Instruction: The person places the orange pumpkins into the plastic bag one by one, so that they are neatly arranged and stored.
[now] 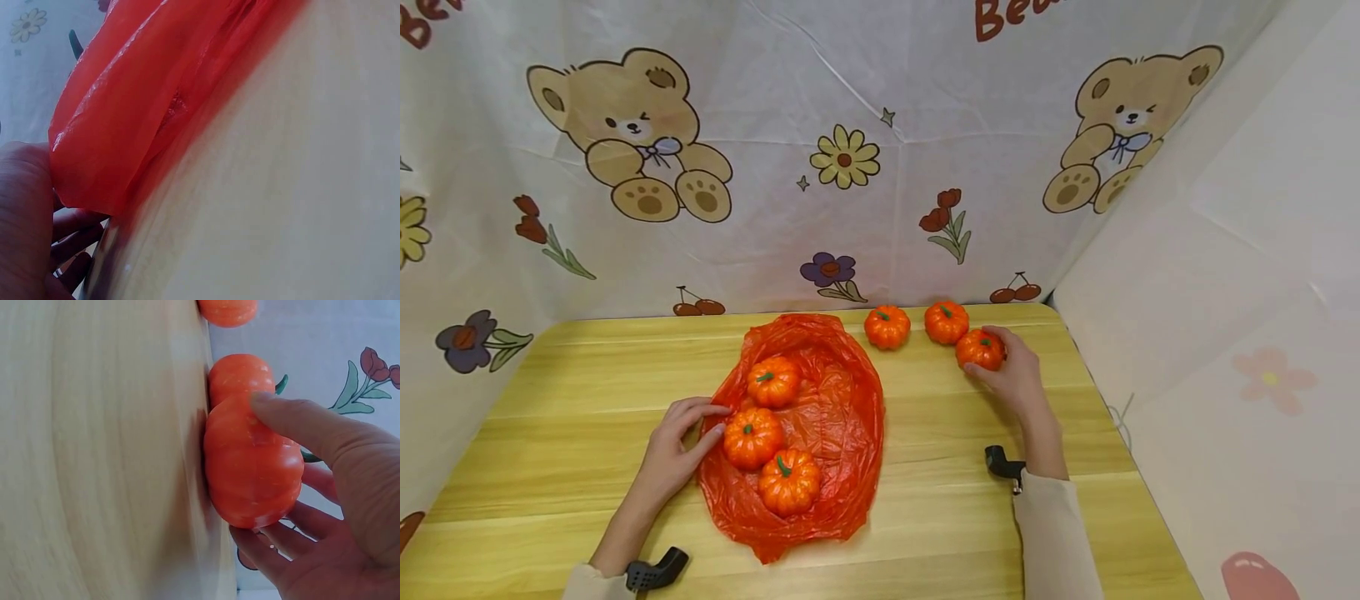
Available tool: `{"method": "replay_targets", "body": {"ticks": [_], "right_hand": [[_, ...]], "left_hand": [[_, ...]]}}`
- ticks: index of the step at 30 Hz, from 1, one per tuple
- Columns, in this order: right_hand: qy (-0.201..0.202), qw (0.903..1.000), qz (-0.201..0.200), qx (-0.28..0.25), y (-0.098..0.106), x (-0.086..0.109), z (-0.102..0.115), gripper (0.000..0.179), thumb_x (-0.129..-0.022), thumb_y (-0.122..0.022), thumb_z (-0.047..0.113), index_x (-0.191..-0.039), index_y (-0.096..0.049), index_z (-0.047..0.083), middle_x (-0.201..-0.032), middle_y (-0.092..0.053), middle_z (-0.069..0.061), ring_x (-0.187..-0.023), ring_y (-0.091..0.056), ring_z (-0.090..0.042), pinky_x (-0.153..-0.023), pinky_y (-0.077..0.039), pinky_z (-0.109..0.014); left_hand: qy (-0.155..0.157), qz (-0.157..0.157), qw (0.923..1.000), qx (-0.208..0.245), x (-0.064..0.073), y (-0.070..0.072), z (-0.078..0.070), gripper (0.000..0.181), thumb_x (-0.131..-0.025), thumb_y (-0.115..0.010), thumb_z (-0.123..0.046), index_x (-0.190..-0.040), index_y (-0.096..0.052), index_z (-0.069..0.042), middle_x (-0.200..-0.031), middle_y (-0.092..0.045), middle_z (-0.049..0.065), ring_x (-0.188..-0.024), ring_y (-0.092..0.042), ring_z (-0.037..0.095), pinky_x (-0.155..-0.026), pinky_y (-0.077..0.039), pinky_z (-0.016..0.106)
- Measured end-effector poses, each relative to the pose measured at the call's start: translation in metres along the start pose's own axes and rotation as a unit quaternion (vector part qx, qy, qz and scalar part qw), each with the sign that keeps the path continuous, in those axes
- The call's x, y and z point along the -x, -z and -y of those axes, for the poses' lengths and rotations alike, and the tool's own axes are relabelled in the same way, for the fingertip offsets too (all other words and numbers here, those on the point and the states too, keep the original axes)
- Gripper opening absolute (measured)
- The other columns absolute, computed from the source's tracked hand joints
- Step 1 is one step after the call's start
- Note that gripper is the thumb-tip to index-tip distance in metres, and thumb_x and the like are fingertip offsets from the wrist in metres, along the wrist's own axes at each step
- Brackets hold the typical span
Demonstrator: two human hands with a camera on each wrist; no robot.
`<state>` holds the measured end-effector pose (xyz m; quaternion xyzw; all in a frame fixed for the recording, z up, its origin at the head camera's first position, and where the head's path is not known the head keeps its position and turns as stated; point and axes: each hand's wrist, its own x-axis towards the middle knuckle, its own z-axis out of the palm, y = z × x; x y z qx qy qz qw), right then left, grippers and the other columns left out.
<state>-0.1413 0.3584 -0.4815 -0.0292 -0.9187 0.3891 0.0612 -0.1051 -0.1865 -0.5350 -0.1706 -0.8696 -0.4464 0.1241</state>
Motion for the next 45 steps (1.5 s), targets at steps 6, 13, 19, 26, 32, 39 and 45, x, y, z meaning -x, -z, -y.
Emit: {"method": "replay_targets", "body": {"ticks": [6, 13, 19, 26, 32, 39, 45], "right_hand": [[0.004, 0.9998, 0.002, 0.017, -0.002, 0.0, 0.0, 0.079, -0.091, -0.085, 0.029, -0.156, -0.046, 0.005, -0.154, -0.051, -0.027, -0.136, -0.052, -0.047, -0.111, -0.045, -0.064], [0.046, 0.9985, -0.031, 0.001, -0.002, -0.002, 0.006, 0.078, -0.089, -0.087, 0.027, -0.153, -0.049, 0.003, -0.146, -0.058, -0.025, -0.129, -0.057, -0.042, -0.107, -0.048, -0.061], [0.075, 0.9957, -0.053, -0.008, 0.002, -0.002, 0.021, 0.077, -0.087, -0.088, 0.022, -0.151, -0.051, 0.002, -0.145, -0.059, -0.023, -0.128, -0.058, -0.039, -0.106, -0.049, -0.062], [0.097, 0.9934, -0.06, -0.017, 0.001, 0.003, 0.051, 0.078, -0.086, -0.089, 0.022, -0.151, -0.051, 0.002, -0.147, -0.059, -0.02, -0.13, -0.058, -0.037, -0.104, -0.052, -0.06], [0.13, 0.99, -0.047, -0.027, -0.011, 0.008, 0.079, 0.078, -0.085, -0.091, 0.025, -0.151, -0.053, 0.006, -0.147, -0.06, -0.017, -0.13, -0.06, -0.036, -0.102, -0.054, -0.059], [0.16, 0.9863, -0.024, -0.031, -0.026, 0.009, 0.106, 0.078, -0.085, -0.091, 0.029, -0.151, -0.054, 0.011, -0.148, -0.06, -0.013, -0.127, -0.064, -0.033, -0.102, -0.056, -0.055], [0.166, 0.9852, -0.004, -0.043, -0.037, 0.013, 0.125, 0.079, -0.085, -0.091, 0.033, -0.152, -0.053, 0.013, -0.145, -0.061, -0.01, -0.124, -0.065, -0.029, -0.101, -0.057, -0.052]], "left_hand": [[-0.011, -0.006, 0.9999, 0.001, -0.001, -0.002, 0.001, 0.023, -0.092, -0.08, -0.005, -0.114, -0.078, -0.011, -0.123, -0.069, 0.012, -0.122, -0.054, 0.025, -0.106, -0.029, 0.008], [-0.014, -0.009, 0.9998, 0.006, -0.002, -0.003, 0.001, 0.023, -0.092, -0.08, -0.005, -0.114, -0.078, -0.012, -0.123, -0.069, 0.011, -0.122, -0.054, 0.025, -0.106, -0.03, 0.008], [-0.012, -0.007, 0.9999, 0.005, -0.003, -0.004, 0.001, 0.022, -0.093, -0.08, -0.007, -0.115, -0.078, -0.012, -0.124, -0.068, 0.011, -0.122, -0.054, 0.025, -0.106, -0.031, 0.009], [-0.008, -0.005, 0.9999, 0.003, -0.003, -0.004, 0.002, 0.022, -0.093, -0.08, -0.007, -0.114, -0.078, -0.012, -0.124, -0.068, 0.01, -0.122, -0.053, 0.024, -0.105, -0.031, 0.011], [-0.002, -0.002, 1.0, -0.001, -0.003, -0.003, 0.001, 0.021, -0.094, -0.08, -0.009, -0.115, -0.078, -0.013, -0.124, -0.069, 0.01, -0.123, -0.054, 0.025, -0.105, -0.032, 0.012], [0.006, 0.002, 1.0, -0.007, -0.002, 0.0, 0.001, 0.02, -0.094, -0.08, -0.011, -0.114, -0.078, -0.013, -0.125, -0.068, 0.01, -0.123, -0.053, 0.025, -0.106, -0.032, 0.012], [0.013, 0.01, 0.9998, -0.009, -0.002, 0.001, 0.002, 0.02, -0.094, -0.08, -0.012, -0.114, -0.077, -0.013, -0.125, -0.068, 0.007, -0.124, -0.052, 0.023, -0.106, -0.03, 0.009]]}}
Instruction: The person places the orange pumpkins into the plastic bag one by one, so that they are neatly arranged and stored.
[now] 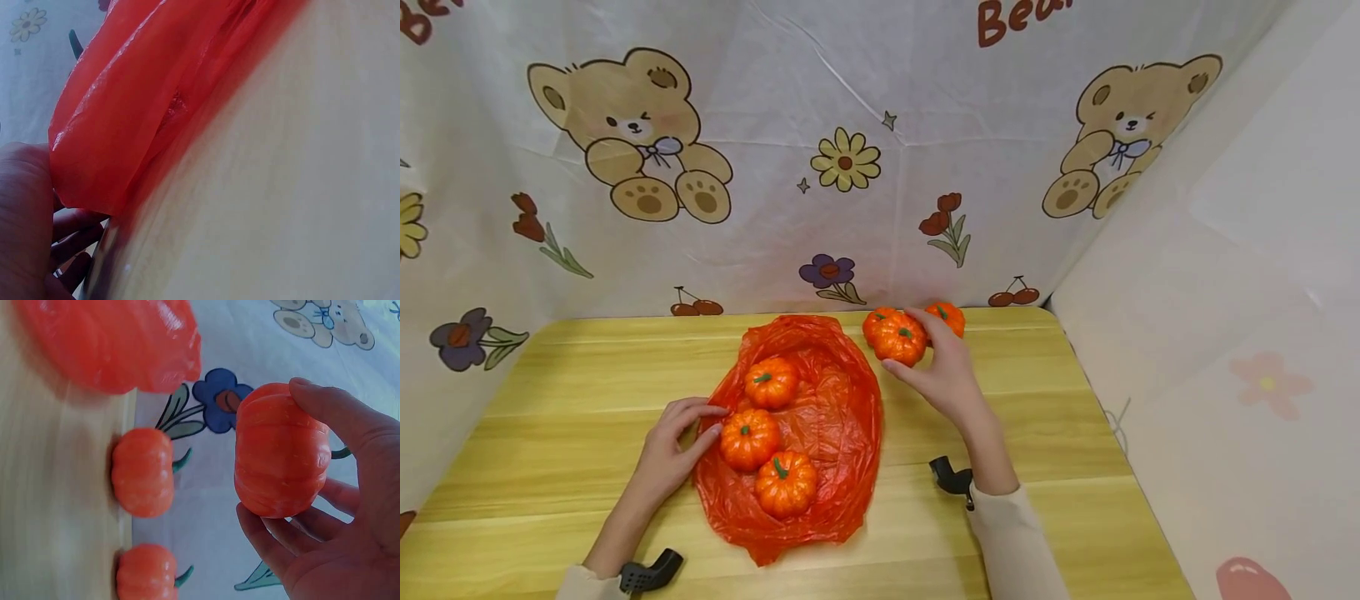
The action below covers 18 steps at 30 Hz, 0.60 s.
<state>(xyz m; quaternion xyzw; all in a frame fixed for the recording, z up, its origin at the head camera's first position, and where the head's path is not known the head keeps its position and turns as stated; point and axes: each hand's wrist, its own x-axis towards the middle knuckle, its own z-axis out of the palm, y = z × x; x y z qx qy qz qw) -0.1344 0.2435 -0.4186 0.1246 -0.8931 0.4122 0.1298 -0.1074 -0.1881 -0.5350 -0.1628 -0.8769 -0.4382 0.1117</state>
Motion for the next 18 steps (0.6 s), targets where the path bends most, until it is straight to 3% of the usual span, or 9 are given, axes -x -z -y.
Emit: {"method": "replay_targets", "body": {"ticks": [6, 10, 18], "right_hand": [[0.002, 0.9999, -0.001, -0.01, -0.012, -0.006, 0.015, 0.081, -0.084, -0.092, 0.031, -0.153, -0.052, 0.014, -0.141, -0.063, -0.008, -0.122, -0.065, -0.026, -0.101, -0.057, -0.05], [0.024, 0.9995, -0.004, -0.019, -0.022, -0.014, 0.028, 0.081, -0.085, -0.091, 0.032, -0.154, -0.052, 0.017, -0.148, -0.061, -0.006, -0.128, -0.062, -0.024, -0.103, -0.056, -0.049], [0.048, 0.9982, 0.025, -0.025, -0.049, -0.022, 0.041, 0.081, -0.086, -0.09, 0.031, -0.154, -0.051, 0.017, -0.15, -0.059, -0.005, -0.126, -0.063, -0.022, -0.1, -0.058, -0.042]], "left_hand": [[-0.002, 0.0, 0.9999, 0.012, -0.001, -0.001, 0.0, 0.02, -0.094, -0.08, -0.011, -0.114, -0.077, -0.013, -0.125, -0.068, 0.006, -0.125, -0.052, 0.022, -0.106, -0.03, 0.008], [0.001, 0.003, 0.9999, 0.014, -0.002, -0.001, -0.001, 0.02, -0.094, -0.08, -0.011, -0.114, -0.077, -0.014, -0.126, -0.067, 0.007, -0.124, -0.052, 0.021, -0.106, -0.03, 0.008], [0.007, 0.001, 0.9999, 0.009, 0.0, 0.001, -0.002, 0.02, -0.094, -0.08, -0.012, -0.114, -0.077, -0.014, -0.126, -0.067, 0.007, -0.124, -0.052, 0.021, -0.106, -0.03, 0.008]]}}
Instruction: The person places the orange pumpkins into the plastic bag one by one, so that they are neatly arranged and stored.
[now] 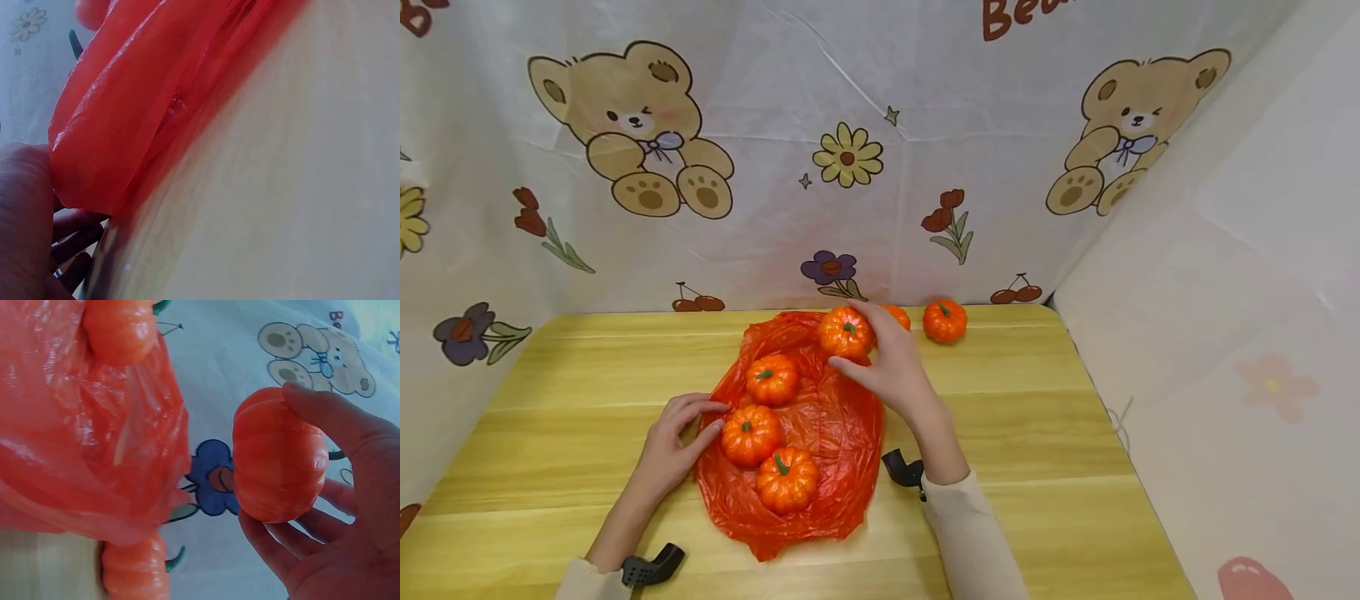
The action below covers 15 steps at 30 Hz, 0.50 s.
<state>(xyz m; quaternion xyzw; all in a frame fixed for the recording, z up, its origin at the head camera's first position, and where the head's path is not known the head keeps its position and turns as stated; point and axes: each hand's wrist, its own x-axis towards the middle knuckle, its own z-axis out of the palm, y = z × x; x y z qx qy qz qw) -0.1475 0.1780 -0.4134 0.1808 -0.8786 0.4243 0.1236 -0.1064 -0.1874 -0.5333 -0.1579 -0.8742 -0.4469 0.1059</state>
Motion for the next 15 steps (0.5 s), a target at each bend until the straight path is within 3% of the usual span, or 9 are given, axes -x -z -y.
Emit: {"method": "replay_targets", "body": {"ticks": [7, 15], "right_hand": [[-0.001, 0.9993, 0.037, 0.006, -0.016, -0.001, -0.004, 0.081, -0.085, -0.09, 0.032, -0.153, -0.051, 0.013, -0.145, -0.061, -0.004, -0.125, -0.064, -0.022, -0.102, -0.058, -0.042], [-0.023, 0.996, 0.079, 0.032, -0.032, 0.001, -0.015, 0.079, -0.086, -0.09, 0.035, -0.152, -0.053, 0.014, -0.148, -0.06, -0.003, -0.134, -0.059, -0.025, -0.113, -0.049, -0.049]], "left_hand": [[-0.005, 0.002, 1.0, -0.006, -0.003, 0.001, 0.0, 0.02, -0.095, -0.079, -0.013, -0.115, -0.077, -0.013, -0.127, -0.067, 0.008, -0.125, -0.052, 0.022, -0.106, -0.03, 0.011], [-0.003, 0.002, 1.0, -0.004, 0.001, 0.001, 0.001, 0.019, -0.095, -0.079, -0.013, -0.114, -0.077, -0.013, -0.126, -0.067, 0.006, -0.126, -0.052, 0.022, -0.106, -0.028, 0.007]]}}
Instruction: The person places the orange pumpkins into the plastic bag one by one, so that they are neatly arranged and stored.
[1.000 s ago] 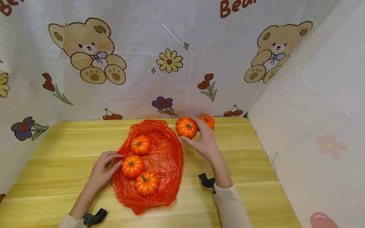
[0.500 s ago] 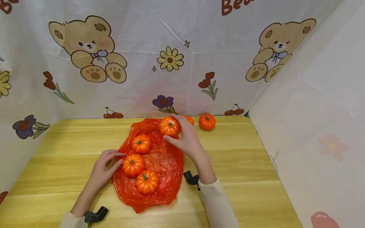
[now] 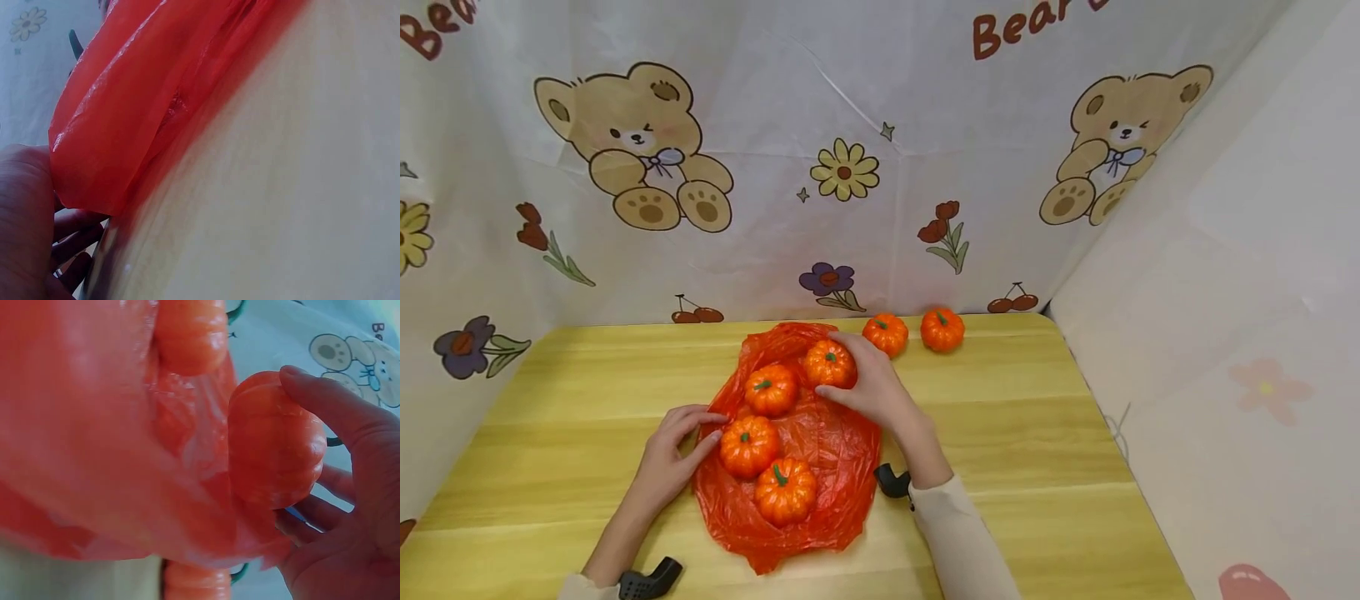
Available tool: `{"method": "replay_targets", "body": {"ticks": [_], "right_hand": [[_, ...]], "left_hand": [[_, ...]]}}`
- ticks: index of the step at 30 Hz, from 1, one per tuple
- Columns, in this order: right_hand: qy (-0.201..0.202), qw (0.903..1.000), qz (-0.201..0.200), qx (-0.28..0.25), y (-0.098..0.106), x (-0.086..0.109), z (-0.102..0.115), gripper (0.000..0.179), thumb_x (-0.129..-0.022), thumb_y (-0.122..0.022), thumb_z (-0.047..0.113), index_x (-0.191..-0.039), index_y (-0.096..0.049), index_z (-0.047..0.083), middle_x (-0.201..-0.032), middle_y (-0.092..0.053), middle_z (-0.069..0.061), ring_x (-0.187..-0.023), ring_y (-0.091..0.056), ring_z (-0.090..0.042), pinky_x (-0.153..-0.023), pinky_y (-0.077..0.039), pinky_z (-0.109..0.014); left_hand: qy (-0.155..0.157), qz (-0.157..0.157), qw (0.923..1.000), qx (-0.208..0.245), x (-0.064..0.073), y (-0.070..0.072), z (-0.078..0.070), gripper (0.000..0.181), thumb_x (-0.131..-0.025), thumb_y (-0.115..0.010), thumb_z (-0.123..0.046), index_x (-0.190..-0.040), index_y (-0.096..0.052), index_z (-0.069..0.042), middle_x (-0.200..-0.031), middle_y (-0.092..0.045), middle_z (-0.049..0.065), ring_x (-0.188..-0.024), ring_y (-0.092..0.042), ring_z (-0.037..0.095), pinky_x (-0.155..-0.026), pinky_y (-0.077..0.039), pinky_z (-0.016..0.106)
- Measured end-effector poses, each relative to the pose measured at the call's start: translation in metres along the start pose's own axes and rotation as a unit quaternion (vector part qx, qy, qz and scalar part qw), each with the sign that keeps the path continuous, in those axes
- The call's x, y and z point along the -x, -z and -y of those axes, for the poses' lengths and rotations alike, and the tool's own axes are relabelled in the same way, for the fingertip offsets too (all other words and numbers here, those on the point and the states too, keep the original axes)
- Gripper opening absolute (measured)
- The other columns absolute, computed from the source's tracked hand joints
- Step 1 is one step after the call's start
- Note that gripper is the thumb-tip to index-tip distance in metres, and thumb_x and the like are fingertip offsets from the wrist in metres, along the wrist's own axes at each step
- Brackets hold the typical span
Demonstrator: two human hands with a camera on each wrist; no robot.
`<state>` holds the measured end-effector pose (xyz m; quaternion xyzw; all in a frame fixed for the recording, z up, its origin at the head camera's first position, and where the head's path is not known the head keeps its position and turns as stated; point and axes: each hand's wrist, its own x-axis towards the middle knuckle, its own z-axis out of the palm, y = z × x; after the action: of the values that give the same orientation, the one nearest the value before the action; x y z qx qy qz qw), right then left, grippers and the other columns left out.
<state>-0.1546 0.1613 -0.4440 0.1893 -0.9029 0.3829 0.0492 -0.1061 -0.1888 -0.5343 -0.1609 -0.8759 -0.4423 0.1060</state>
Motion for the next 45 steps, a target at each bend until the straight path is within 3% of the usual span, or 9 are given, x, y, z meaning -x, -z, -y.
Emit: {"method": "replay_targets", "body": {"ticks": [13, 18, 22, 27, 32, 39, 45], "right_hand": [[-0.026, 0.9987, 0.043, -0.001, -0.025, 0.002, -0.019, 0.08, -0.084, -0.091, 0.036, -0.152, -0.053, 0.015, -0.15, -0.058, -0.008, -0.139, -0.055, -0.031, -0.117, -0.044, -0.051], [-0.02, 0.9985, 0.049, 0.012, -0.028, 0.006, -0.023, 0.079, -0.085, -0.09, 0.036, -0.152, -0.052, 0.015, -0.149, -0.058, -0.01, -0.138, -0.055, -0.031, -0.117, -0.044, -0.052], [-0.021, 0.9988, 0.041, -0.019, -0.024, 0.009, -0.026, 0.083, -0.087, -0.088, 0.04, -0.155, -0.049, 0.015, -0.152, -0.057, -0.009, -0.141, -0.053, -0.028, -0.119, -0.042, -0.051], [-0.022, 0.995, -0.007, -0.097, -0.012, 0.01, -0.03, 0.078, -0.092, -0.083, 0.039, -0.156, -0.048, 0.011, -0.153, -0.057, -0.009, -0.143, -0.053, -0.025, -0.12, -0.041, -0.052], [-0.02, 0.9895, -0.061, -0.13, 0.003, 0.013, -0.038, 0.07, -0.093, -0.083, 0.031, -0.153, -0.052, 0.011, -0.151, -0.059, -0.009, -0.141, -0.055, -0.028, -0.118, -0.043, -0.054], [-0.012, 0.9786, -0.147, -0.143, 0.031, 0.016, -0.054, 0.059, -0.094, -0.082, 0.018, -0.147, -0.057, 0.006, -0.147, -0.061, -0.014, -0.139, -0.056, -0.032, -0.118, -0.042, -0.056], [-0.035, 0.9625, -0.229, -0.141, 0.055, 0.022, -0.078, 0.06, -0.091, -0.082, 0.007, -0.146, -0.058, 0.005, -0.144, -0.062, -0.018, -0.137, -0.057, -0.038, -0.114, -0.045, -0.059]], "left_hand": [[-0.013, -0.012, 0.9998, 0.002, 0.003, 0.0, 0.0, 0.019, -0.094, -0.079, -0.01, -0.113, -0.077, -0.012, -0.123, -0.068, 0.004, -0.123, -0.053, 0.021, -0.106, -0.028, 0.006], [-0.014, -0.01, 0.9998, 0.004, 0.002, -0.002, 0.0, 0.019, -0.094, -0.079, -0.01, -0.113, -0.077, -0.012, -0.123, -0.068, 0.005, -0.123, -0.053, 0.022, -0.106, -0.028, 0.005], [-0.011, -0.008, 0.9999, 0.002, 0.002, -0.003, 0.0, 0.019, -0.095, -0.079, -0.012, -0.114, -0.077, -0.014, -0.124, -0.068, 0.005, -0.124, -0.052, 0.021, -0.106, -0.029, 0.006], [-0.008, -0.01, 0.9999, 0.0, 0.003, -0.001, -0.001, 0.019, -0.095, -0.079, -0.012, -0.114, -0.077, -0.013, -0.124, -0.068, 0.005, -0.123, -0.052, 0.02, -0.105, -0.029, 0.005], [-0.008, -0.01, 0.9999, 0.001, 0.004, 0.0, -0.001, 0.019, -0.095, -0.079, -0.011, -0.114, -0.077, -0.012, -0.124, -0.068, 0.007, -0.123, -0.052, 0.021, -0.105, -0.028, 0.004], [-0.009, -0.013, 0.9999, 0.0, 0.004, -0.001, -0.001, 0.02, -0.095, -0.079, -0.01, -0.114, -0.077, -0.012, -0.124, -0.068, 0.008, -0.123, -0.052, 0.021, -0.106, -0.027, 0.003], [-0.011, -0.012, 0.9998, 0.005, 0.003, -0.001, -0.002, 0.02, -0.095, -0.079, -0.01, -0.114, -0.077, -0.014, -0.125, -0.068, 0.009, -0.123, -0.052, 0.021, -0.106, -0.028, 0.003]]}}
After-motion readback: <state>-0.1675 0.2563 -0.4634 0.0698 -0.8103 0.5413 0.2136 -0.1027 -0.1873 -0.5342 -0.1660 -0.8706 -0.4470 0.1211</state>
